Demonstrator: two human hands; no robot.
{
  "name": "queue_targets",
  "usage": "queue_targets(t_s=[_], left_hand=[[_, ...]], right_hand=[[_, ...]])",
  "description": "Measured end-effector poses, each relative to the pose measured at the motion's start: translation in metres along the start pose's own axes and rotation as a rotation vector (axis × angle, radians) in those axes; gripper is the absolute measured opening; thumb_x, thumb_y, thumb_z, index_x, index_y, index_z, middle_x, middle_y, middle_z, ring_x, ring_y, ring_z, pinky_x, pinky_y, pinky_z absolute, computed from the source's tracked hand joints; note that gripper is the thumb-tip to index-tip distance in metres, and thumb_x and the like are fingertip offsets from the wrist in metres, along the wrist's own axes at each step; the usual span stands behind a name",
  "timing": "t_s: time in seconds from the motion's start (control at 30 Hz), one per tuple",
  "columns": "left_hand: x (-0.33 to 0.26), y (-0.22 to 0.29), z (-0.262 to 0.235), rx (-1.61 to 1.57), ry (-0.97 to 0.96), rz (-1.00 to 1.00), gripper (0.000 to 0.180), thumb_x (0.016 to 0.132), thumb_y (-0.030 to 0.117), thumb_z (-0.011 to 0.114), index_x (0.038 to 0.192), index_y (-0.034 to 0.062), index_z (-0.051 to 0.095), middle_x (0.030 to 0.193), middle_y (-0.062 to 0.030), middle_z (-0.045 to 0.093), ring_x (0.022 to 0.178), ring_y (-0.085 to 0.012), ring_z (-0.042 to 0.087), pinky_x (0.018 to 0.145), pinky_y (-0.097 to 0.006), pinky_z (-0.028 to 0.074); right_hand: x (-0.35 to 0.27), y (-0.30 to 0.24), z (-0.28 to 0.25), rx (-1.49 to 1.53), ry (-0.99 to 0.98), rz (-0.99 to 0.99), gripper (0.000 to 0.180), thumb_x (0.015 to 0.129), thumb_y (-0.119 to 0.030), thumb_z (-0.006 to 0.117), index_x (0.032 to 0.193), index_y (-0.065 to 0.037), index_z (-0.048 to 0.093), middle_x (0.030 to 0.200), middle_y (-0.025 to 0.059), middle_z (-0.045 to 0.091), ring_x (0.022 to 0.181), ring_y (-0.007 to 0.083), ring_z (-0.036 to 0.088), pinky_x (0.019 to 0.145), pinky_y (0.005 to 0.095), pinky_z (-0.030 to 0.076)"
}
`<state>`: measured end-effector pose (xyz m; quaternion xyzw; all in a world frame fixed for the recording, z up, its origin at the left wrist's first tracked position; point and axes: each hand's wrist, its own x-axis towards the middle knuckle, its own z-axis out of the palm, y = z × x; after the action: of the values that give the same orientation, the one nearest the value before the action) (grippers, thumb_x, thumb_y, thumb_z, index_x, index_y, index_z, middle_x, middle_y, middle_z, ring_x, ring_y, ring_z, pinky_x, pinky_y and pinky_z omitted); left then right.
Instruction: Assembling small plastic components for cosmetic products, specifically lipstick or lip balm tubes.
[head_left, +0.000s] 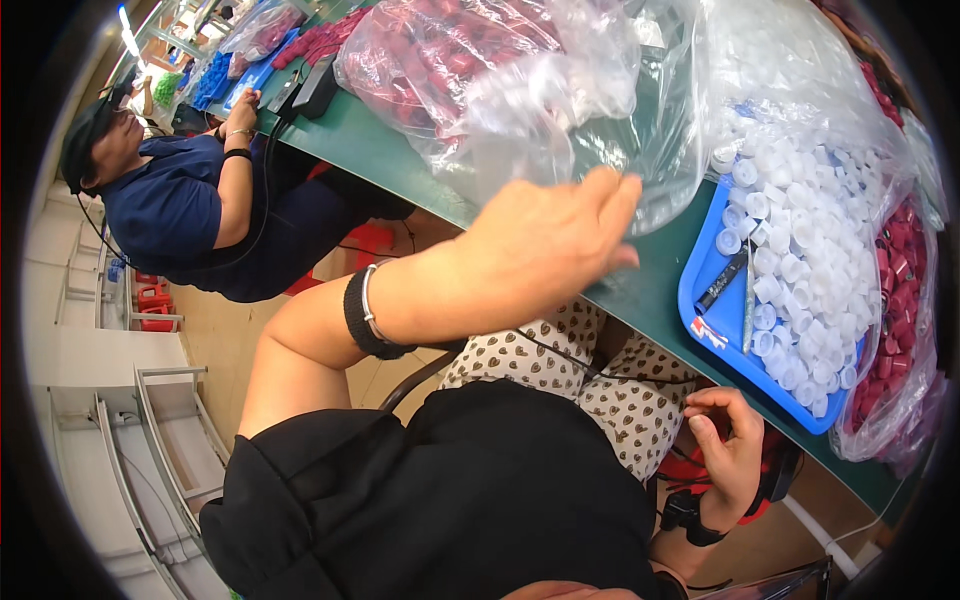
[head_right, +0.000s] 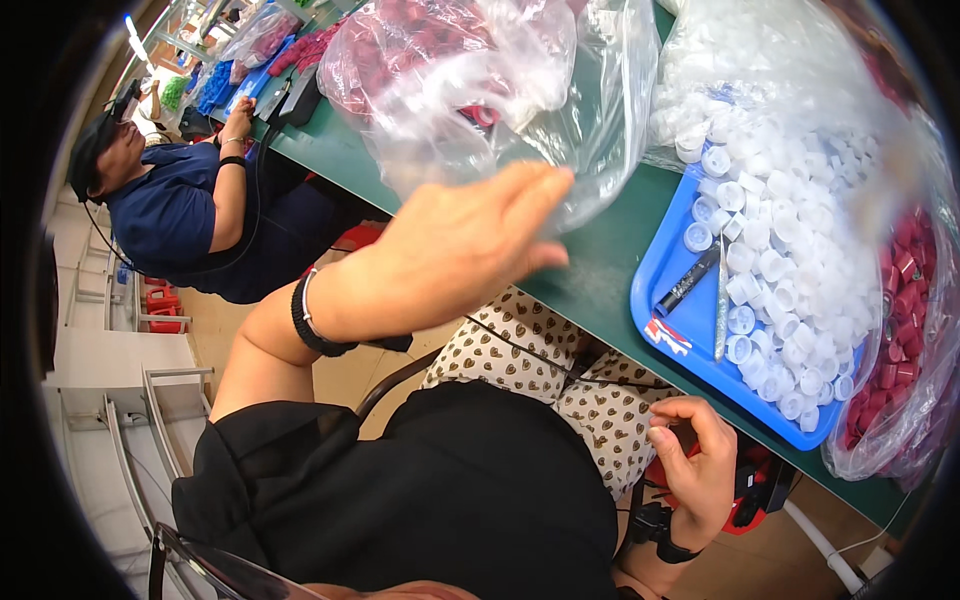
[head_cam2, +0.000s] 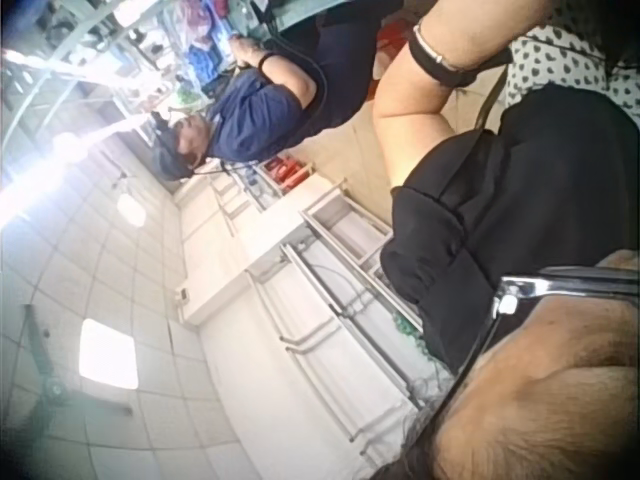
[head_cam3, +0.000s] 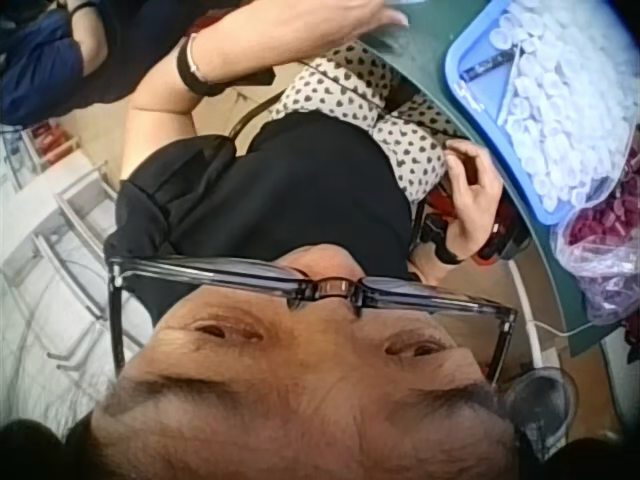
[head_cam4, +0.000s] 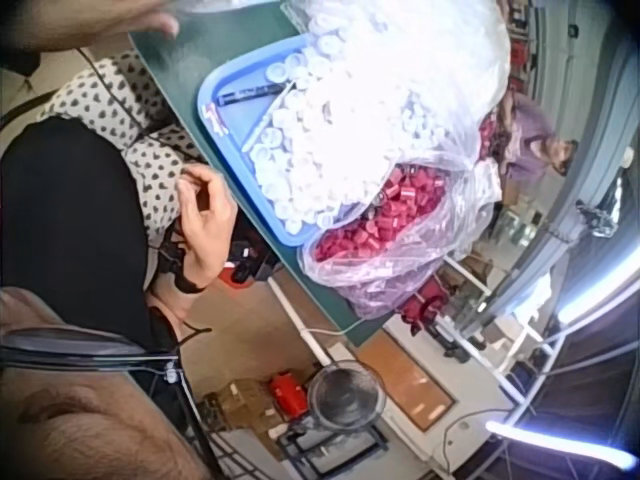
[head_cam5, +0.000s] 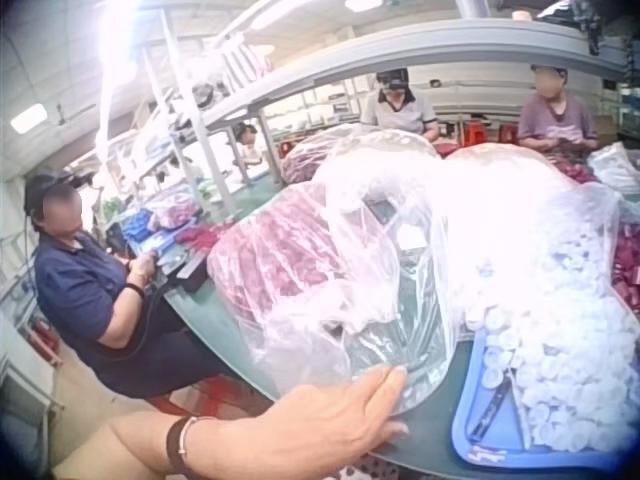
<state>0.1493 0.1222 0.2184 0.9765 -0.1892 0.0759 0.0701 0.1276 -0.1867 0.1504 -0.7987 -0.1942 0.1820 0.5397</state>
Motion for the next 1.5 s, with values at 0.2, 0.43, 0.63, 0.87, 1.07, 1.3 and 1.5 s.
queue_targets(t_s=[0.2, 0.43, 0.63, 0.87, 1.07, 1.3, 1.5], left_hand=[[-0.003, -0.017, -0.003, 0.042, -0.233, 0.014, 0.046, 0.075, 0.005, 0.062, 0.119, -0.0012, 0.049, 0.106, -0.0138, 0.056, 0.076, -0.0316, 0.061, 0.060, -0.037, 0.051], [0.030, -0.065, -0.035, 0.459, 0.465, 0.095, 0.030, 0.070, 0.018, 0.070, 0.093, 0.0038, 0.057, 0.090, -0.0099, 0.062, 0.087, -0.0297, 0.060, 0.070, -0.040, 0.048], [0.008, -0.081, 0.016, 0.251, -0.135, -0.242, 0.035, 0.073, 0.025, 0.074, 0.095, 0.0038, 0.057, 0.088, -0.0121, 0.064, 0.079, -0.0348, 0.063, 0.065, -0.043, 0.050], [-0.024, -0.128, -0.027, -0.530, 1.077, -0.381, 0.012, 0.083, 0.012, 0.065, 0.091, 0.0029, 0.064, 0.075, 0.0019, 0.060, 0.062, -0.0071, 0.052, 0.055, -0.024, 0.044], [-0.028, -0.097, -0.064, 0.487, 1.201, -0.449, 0.032, 0.090, 0.011, 0.060, 0.119, 0.0008, 0.053, 0.110, -0.0165, 0.057, 0.103, -0.0223, 0.054, 0.092, -0.028, 0.040], [0.008, -0.025, 0.031, 0.010, 0.486, 0.057, 0.049, 0.077, 0.021, 0.072, 0.118, 0.0017, 0.054, 0.118, -0.0166, 0.054, 0.110, -0.0340, 0.051, 0.094, -0.044, 0.039], [0.003, -0.029, 0.075, -0.069, 0.215, 0.007, 0.045, 0.081, 0.023, 0.069, 0.119, 0.0052, 0.054, 0.121, -0.0181, 0.053, 0.113, -0.0358, 0.050, 0.096, -0.045, 0.039]], right_hand=[[0.002, -0.003, 0.005, -0.033, -0.009, 0.018, 0.015, 0.076, 0.000, 0.065, 0.090, 0.004, 0.060, 0.081, 0.0096, 0.063, 0.073, 0.0168, 0.061, 0.067, 0.0262, 0.048], [-0.003, -0.008, 0.006, -0.067, -0.026, 0.040, 0.016, 0.075, 0.002, 0.064, 0.090, 0.004, 0.060, 0.081, 0.0101, 0.063, 0.070, 0.0147, 0.059, 0.064, 0.0248, 0.046], [-0.003, -0.002, 0.008, -0.078, -0.050, -0.009, 0.016, 0.076, 0.001, 0.064, 0.091, 0.004, 0.059, 0.084, 0.0109, 0.063, 0.071, 0.0152, 0.060, 0.066, 0.0251, 0.047], [-0.007, -0.004, 0.006, -0.101, -0.031, 0.019, 0.015, 0.078, 0.000, 0.064, 0.091, 0.004, 0.059, 0.083, 0.0109, 0.063, 0.073, 0.0160, 0.061, 0.067, 0.0260, 0.047], [-0.008, -0.005, 0.010, -0.118, -0.024, 0.045, 0.015, 0.078, 0.001, 0.064, 0.091, 0.004, 0.059, 0.080, 0.0096, 0.061, 0.068, 0.0152, 0.059, 0.063, 0.0250, 0.046], [-0.013, -0.008, 0.013, -0.145, -0.024, -0.012, 0.014, 0.078, 0.001, 0.064, 0.091, 0.005, 0.059, 0.078, 0.0096, 0.060, 0.067, 0.0148, 0.058, 0.062, 0.0251, 0.046], [-0.023, -0.003, 0.010, -0.142, 0.023, -0.053, 0.014, 0.078, 0.000, 0.064, 0.090, 0.004, 0.059, 0.081, 0.0110, 0.063, 0.071, 0.0177, 0.061, 0.066, 0.0269, 0.047]])
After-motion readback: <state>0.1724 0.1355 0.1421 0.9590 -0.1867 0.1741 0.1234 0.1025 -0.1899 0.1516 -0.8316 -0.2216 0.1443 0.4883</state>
